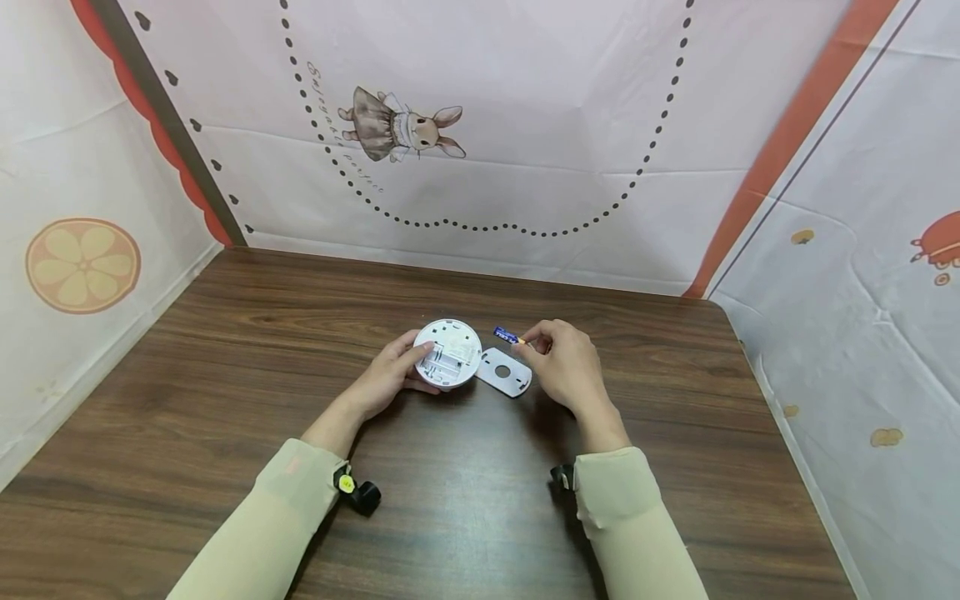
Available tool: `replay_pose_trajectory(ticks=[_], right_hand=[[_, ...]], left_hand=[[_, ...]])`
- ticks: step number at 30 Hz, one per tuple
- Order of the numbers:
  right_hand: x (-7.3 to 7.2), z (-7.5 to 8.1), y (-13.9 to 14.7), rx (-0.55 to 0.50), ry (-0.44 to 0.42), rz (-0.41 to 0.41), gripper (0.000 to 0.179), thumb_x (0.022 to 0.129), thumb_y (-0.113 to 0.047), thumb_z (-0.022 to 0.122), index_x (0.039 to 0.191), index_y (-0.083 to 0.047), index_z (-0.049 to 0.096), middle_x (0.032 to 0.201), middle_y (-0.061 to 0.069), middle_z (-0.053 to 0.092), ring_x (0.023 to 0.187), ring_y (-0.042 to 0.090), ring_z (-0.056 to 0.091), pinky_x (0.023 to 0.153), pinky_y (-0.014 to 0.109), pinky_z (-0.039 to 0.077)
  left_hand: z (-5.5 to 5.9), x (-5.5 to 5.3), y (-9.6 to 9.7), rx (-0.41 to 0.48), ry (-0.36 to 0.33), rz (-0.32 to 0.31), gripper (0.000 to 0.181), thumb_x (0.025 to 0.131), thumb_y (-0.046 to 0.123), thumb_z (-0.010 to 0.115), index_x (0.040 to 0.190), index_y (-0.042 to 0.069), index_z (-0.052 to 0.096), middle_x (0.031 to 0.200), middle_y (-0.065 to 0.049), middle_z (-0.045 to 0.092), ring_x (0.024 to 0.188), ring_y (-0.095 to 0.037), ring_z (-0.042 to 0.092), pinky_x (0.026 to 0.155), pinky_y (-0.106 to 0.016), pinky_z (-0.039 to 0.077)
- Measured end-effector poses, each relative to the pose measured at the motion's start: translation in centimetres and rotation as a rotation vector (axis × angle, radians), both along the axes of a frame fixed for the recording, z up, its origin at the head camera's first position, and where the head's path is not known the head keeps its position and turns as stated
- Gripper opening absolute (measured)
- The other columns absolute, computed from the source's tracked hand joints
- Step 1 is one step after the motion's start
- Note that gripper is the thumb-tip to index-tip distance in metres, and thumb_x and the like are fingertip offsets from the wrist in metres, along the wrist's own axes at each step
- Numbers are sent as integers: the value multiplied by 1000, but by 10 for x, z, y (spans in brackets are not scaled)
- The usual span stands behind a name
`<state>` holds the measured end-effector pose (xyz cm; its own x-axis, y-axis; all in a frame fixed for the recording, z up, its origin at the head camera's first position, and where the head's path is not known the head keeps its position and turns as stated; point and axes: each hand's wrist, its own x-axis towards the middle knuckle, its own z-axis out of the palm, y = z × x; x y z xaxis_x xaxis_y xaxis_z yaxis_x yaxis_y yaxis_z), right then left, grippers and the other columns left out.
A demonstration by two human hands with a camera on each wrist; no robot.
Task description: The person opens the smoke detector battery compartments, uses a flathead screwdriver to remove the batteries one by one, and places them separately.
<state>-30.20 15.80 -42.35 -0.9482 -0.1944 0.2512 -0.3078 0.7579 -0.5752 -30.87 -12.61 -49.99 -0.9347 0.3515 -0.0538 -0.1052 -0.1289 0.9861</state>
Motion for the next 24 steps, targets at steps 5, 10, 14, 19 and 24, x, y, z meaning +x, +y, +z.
replay_pose_trajectory(ticks=[5,10,14,19,24], right_hand=[[-5,-3,11,-8,-28,-32,17,96,-29,76,99,-12,78,83,5,61,74,21,53,65,32,42],[-8,-6,22,-36,-80,-82,19,97,-30,75,100,-11,77,87,7,64,76,22,54,64,32,45],[-10,-9,30,-46,-97,-128,21,97,-31,73,101,-11,77,91,8,67,80,23,56,68,32,45],[-13,-10,41,-40,-108,-194,24,98,-33,71,104,-10,77,90,9,70,80,23,57,69,31,43],[-16,-13,50,-41,-138,-238,27,99,-34,71,105,-8,76,92,10,70,82,23,56,68,31,42]], left_hand=[[1,0,0,5,-1,-2,39,111,22,45,145,1,43,92,-1,75,76,-22,77,76,-44,66],[1,1,-1,1,5,-8,39,111,23,45,144,1,44,92,-2,75,77,-23,77,76,-44,66],[1,0,-1,-2,5,-10,40,111,23,45,144,1,43,92,-2,75,77,-23,77,76,-44,66],[0,0,-1,-4,5,-10,40,112,24,45,145,1,43,92,-2,75,77,-23,78,76,-44,66],[0,0,-1,-3,7,-8,40,112,24,45,145,1,43,92,-3,75,77,-24,78,76,-44,66]])
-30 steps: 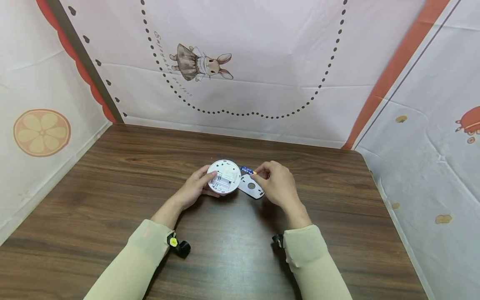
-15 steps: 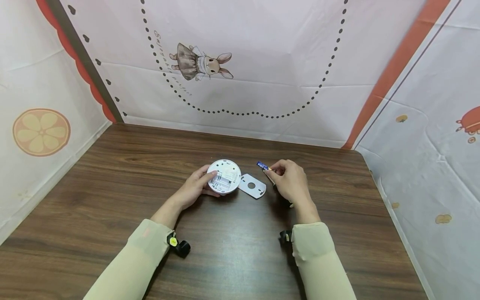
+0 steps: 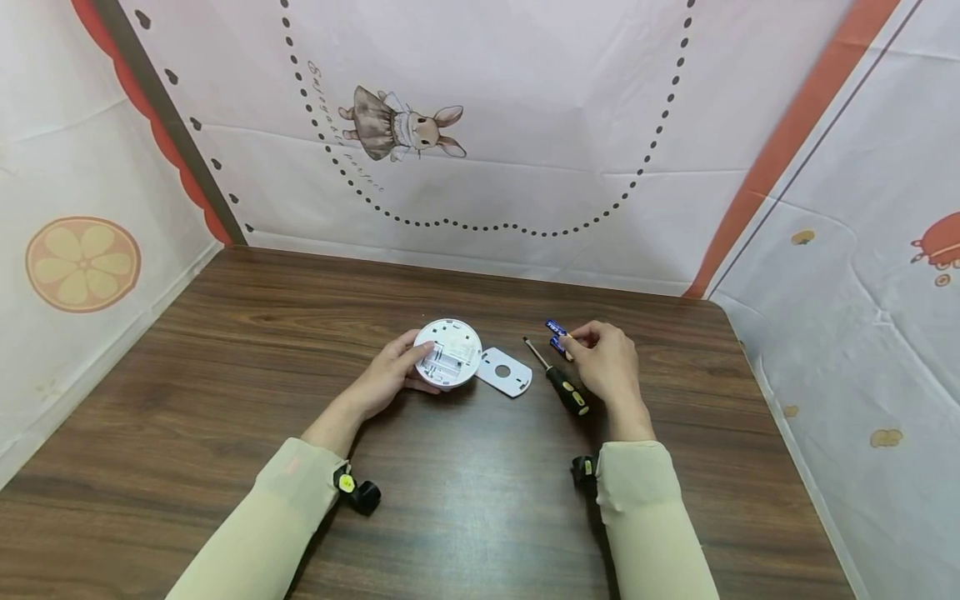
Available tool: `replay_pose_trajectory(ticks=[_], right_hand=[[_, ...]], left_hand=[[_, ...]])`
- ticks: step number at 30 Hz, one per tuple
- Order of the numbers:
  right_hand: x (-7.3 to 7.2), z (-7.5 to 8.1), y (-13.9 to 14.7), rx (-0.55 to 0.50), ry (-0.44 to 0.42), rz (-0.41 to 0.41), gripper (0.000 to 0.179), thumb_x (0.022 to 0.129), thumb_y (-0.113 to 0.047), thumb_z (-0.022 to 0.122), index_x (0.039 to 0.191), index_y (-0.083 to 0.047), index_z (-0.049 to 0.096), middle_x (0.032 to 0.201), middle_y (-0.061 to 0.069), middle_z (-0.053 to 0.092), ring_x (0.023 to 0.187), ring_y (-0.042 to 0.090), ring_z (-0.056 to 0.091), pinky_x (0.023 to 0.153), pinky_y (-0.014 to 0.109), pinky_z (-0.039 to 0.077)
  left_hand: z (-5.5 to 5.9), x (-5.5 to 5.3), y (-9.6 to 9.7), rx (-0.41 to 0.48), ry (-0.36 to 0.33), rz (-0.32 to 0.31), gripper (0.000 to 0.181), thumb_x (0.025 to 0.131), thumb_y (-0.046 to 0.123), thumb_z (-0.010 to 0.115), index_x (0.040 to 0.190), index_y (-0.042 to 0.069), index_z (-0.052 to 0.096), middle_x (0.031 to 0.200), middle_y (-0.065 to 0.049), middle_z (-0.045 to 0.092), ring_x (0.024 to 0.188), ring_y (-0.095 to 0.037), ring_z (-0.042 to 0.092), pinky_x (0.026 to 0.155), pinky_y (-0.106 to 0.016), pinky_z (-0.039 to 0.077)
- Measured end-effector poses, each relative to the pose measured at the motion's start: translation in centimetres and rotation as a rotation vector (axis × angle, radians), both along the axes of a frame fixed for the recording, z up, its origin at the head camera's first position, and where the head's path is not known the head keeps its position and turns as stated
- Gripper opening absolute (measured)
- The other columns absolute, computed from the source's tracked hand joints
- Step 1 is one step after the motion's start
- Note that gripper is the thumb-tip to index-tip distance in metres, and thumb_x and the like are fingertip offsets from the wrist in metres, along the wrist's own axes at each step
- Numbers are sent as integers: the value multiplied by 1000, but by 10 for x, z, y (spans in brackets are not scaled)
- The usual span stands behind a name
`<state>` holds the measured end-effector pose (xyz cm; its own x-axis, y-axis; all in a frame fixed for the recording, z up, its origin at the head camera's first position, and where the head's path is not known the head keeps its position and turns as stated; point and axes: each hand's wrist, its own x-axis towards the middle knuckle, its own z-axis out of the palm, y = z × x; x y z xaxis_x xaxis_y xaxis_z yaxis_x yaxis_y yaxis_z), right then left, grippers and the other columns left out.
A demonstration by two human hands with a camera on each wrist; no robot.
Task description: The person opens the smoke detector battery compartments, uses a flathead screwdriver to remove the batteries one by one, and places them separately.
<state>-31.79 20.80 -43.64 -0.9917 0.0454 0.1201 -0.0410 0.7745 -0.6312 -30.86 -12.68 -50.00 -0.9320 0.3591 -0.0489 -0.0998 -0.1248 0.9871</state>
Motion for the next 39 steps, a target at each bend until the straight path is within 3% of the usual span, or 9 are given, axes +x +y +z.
replay_pose_trajectory(ticks=[11,21,28,32,39], right_hand=[[-1,-6,11,-10,-91,-63,29,99,-34,69,108,-8,76,100,13,75,92,28,63,73,31,44],[-2,-11,17,-60,-204,-120,32,101,-35,67,112,-6,75,91,10,75,78,19,66,64,28,49],[-6,-15,17,-64,-223,-124,31,100,-34,68,110,-6,74,85,5,74,75,17,64,65,28,47],[-7,-18,17,-45,-218,-126,31,100,-35,68,110,-6,74,88,8,75,83,24,63,69,30,45],[-8,-23,18,-39,-215,-154,34,100,-36,66,113,-6,75,111,17,71,108,36,60,86,43,48]], left_hand=[[0,0,-1,0,3,-1,39,112,23,45,144,1,44,93,-2,75,77,-23,78,76,-44,66],[0,0,1,10,-5,1,39,111,22,45,144,1,43,94,-3,75,77,-23,77,76,-43,66],[1,0,0,7,-7,3,39,112,22,45,144,1,44,94,-3,75,78,-24,77,76,-43,66],[0,-1,0,6,-8,5,40,111,23,45,145,1,44,93,-3,75,77,-23,78,76,-43,66],[1,1,0,0,-13,16,40,111,23,46,145,2,44,91,-3,74,76,-22,77,76,-44,66]])
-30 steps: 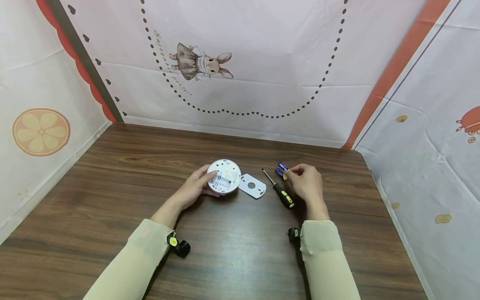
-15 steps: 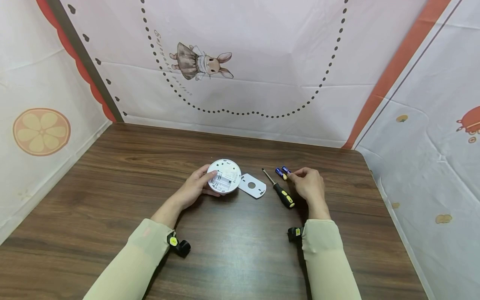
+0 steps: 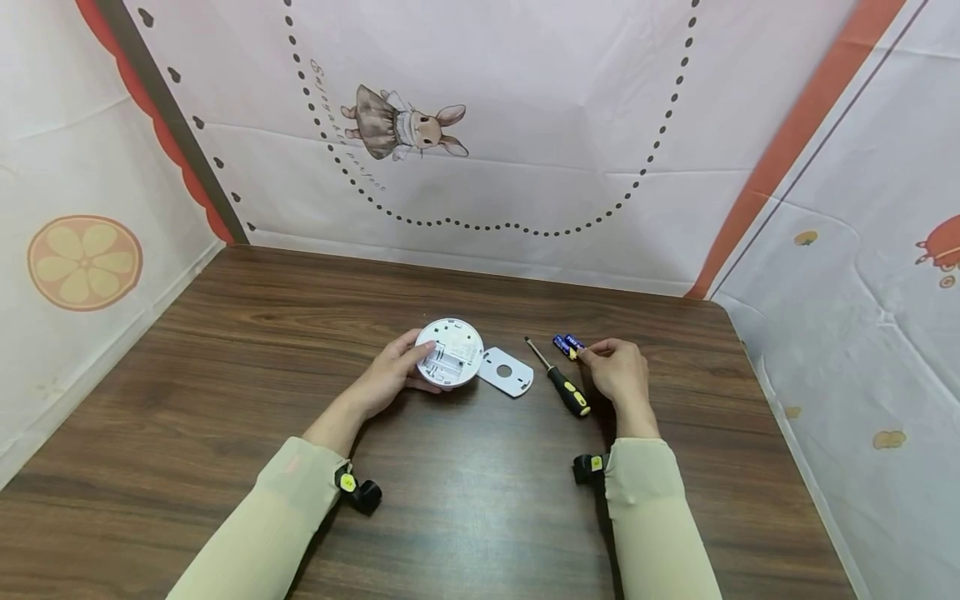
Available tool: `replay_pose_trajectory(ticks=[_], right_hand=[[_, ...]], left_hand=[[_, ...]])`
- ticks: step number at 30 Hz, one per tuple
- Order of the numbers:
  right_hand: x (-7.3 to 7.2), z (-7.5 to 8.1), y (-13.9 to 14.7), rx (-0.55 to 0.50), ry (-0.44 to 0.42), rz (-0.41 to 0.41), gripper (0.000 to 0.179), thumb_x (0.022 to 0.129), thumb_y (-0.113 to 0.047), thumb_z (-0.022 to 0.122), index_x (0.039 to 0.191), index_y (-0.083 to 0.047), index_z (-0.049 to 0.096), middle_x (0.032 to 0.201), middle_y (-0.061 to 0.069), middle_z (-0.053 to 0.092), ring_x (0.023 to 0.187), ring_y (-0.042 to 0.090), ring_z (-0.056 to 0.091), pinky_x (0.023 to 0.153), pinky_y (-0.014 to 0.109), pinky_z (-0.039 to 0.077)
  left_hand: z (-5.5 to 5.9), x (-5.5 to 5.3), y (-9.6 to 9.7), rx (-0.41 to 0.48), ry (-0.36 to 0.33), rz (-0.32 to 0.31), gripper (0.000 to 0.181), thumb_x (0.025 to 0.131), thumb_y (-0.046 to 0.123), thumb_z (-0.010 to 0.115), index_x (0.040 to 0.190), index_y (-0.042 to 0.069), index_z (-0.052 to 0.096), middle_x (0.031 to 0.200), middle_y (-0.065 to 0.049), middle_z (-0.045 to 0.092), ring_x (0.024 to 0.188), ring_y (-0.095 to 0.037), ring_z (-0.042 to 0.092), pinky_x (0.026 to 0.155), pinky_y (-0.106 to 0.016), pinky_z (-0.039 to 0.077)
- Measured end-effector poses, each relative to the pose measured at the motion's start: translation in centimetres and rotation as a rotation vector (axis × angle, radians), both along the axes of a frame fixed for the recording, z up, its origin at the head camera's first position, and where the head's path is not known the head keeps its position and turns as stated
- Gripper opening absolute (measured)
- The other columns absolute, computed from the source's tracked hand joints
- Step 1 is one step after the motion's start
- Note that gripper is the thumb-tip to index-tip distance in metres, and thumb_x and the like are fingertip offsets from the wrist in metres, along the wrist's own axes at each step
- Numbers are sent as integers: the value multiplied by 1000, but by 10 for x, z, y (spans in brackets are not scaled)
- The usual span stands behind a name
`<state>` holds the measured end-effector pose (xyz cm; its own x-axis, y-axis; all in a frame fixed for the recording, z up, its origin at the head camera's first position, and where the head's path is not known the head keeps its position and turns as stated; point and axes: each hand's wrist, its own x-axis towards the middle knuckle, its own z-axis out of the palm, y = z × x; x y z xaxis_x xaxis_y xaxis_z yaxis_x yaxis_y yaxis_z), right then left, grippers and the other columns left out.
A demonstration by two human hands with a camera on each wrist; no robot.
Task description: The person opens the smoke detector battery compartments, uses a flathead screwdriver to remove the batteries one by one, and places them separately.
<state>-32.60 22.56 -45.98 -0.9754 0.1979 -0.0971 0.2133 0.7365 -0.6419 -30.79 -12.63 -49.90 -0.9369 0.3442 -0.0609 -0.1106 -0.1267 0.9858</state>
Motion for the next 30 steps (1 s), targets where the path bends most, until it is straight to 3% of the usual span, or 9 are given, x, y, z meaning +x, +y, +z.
replay_pose_trajectory(ticks=[10,16,25,30], right_hand=[[-1,-2,0,-1,-2,-22,35,99,-39,68,114,-8,77,116,17,71,112,35,58,89,44,48],[-1,-3,0,11,19,-17,34,98,-38,69,112,-7,77,108,15,73,108,35,61,87,42,48],[-2,-2,1,-7,9,-18,35,98,-38,68,113,-7,73,87,5,71,88,27,61,71,31,43],[-2,-3,2,-6,6,-24,33,99,-36,67,110,-6,74,95,9,68,95,29,58,73,32,43]], left_hand=[[-1,0,1,0,3,0,40,111,23,46,145,2,45,91,-3,74,76,-23,77,75,-44,66],[-2,-1,0,8,5,-8,41,111,23,46,145,2,43,91,-3,75,76,-23,77,75,-43,66],[0,0,0,5,3,-3,40,111,21,45,145,1,44,92,-4,74,76,-22,77,75,-42,66],[1,0,0,3,0,-1,40,110,21,46,145,2,44,92,-5,74,77,-23,77,76,-43,66]])
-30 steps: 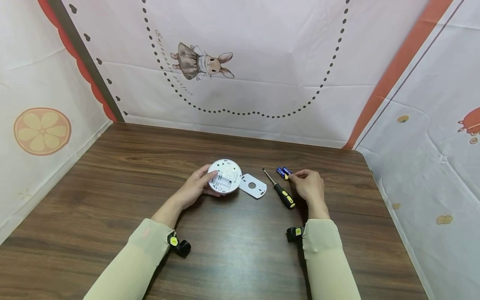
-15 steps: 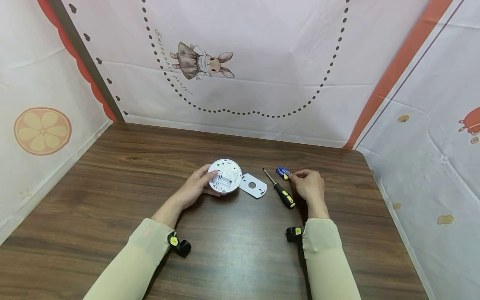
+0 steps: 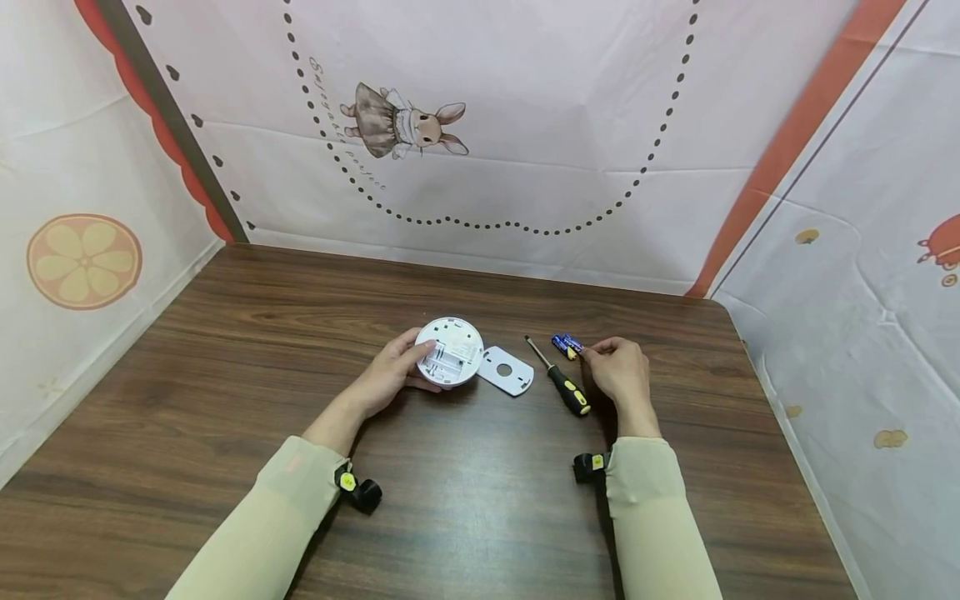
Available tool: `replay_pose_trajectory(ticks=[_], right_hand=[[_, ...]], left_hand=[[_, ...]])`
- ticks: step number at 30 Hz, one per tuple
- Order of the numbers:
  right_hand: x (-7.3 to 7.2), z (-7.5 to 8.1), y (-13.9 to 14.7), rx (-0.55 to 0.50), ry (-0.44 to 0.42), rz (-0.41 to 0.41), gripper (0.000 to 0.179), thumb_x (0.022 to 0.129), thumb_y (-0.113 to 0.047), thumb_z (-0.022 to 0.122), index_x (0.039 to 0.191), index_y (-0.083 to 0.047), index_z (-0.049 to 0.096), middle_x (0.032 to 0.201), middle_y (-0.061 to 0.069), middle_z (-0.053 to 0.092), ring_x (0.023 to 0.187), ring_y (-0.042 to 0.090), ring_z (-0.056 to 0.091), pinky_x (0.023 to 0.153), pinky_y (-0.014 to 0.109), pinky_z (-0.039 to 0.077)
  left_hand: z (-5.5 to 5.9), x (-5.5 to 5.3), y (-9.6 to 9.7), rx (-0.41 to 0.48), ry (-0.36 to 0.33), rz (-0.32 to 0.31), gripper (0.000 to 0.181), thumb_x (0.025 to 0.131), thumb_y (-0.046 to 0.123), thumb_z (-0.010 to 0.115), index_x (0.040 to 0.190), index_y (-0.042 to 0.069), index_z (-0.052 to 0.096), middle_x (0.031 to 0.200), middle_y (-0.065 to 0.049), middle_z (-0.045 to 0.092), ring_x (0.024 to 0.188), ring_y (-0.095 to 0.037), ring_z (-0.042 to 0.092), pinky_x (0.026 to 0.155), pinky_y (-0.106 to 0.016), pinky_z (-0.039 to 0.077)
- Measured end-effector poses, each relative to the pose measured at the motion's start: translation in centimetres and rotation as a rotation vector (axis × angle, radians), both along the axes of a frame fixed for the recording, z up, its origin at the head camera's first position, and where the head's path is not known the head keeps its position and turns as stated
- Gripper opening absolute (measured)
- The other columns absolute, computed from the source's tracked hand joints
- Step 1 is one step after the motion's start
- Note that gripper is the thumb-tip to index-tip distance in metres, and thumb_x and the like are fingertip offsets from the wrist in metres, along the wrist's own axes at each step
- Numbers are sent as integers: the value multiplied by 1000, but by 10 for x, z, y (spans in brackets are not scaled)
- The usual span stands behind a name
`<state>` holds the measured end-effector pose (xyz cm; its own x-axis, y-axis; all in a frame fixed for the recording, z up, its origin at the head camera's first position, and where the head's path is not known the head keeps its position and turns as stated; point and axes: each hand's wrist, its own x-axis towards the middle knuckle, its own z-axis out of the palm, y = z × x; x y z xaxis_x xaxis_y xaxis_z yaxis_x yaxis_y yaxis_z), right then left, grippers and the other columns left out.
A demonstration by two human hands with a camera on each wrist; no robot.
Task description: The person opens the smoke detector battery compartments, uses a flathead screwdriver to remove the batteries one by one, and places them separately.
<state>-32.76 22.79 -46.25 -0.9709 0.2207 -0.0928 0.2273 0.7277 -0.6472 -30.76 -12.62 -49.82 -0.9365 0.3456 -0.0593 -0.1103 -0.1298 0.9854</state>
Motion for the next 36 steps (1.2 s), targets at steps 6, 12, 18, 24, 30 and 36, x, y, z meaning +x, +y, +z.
replay_pose_trajectory(ticks=[6,12,18,24,30,36], right_hand=[[0,-1,0,2,0,9,35,100,-37,65,112,-6,75,117,19,68,110,35,57,84,38,45],[1,-1,-1,12,12,18,36,100,-39,65,111,-6,76,119,20,69,110,35,58,85,40,46],[1,-1,-1,7,2,17,38,100,-41,65,111,-6,75,116,19,69,111,36,58,88,44,47],[1,0,-1,-6,-5,16,42,101,-44,62,113,-6,74,124,21,67,117,39,57,95,51,48],[1,1,0,-10,-14,24,43,101,-45,61,115,-6,73,117,18,70,107,34,61,82,40,49],[2,3,1,-42,-40,48,40,102,-42,61,118,-6,70,102,10,74,83,18,67,67,26,49]], left_hand=[[0,0,0,-5,2,-4,41,111,22,46,146,2,43,92,-4,74,77,-23,77,76,-43,66],[0,-1,0,-4,8,-6,41,111,23,46,146,1,43,92,-4,74,77,-23,77,76,-44,66],[-1,-1,0,-6,1,-1,40,111,22,46,146,2,44,92,-4,74,77,-23,77,76,-44,66],[-1,-1,0,-8,2,1,41,111,22,46,146,2,44,92,-4,74,77,-22,77,76,-45,66],[-2,-2,0,-10,6,2,41,111,23,46,146,2,44,92,-3,74,77,-22,77,76,-45,66],[-2,-1,0,-9,1,6,41,111,23,46,146,2,44,93,-4,74,77,-23,77,77,-46,66]])
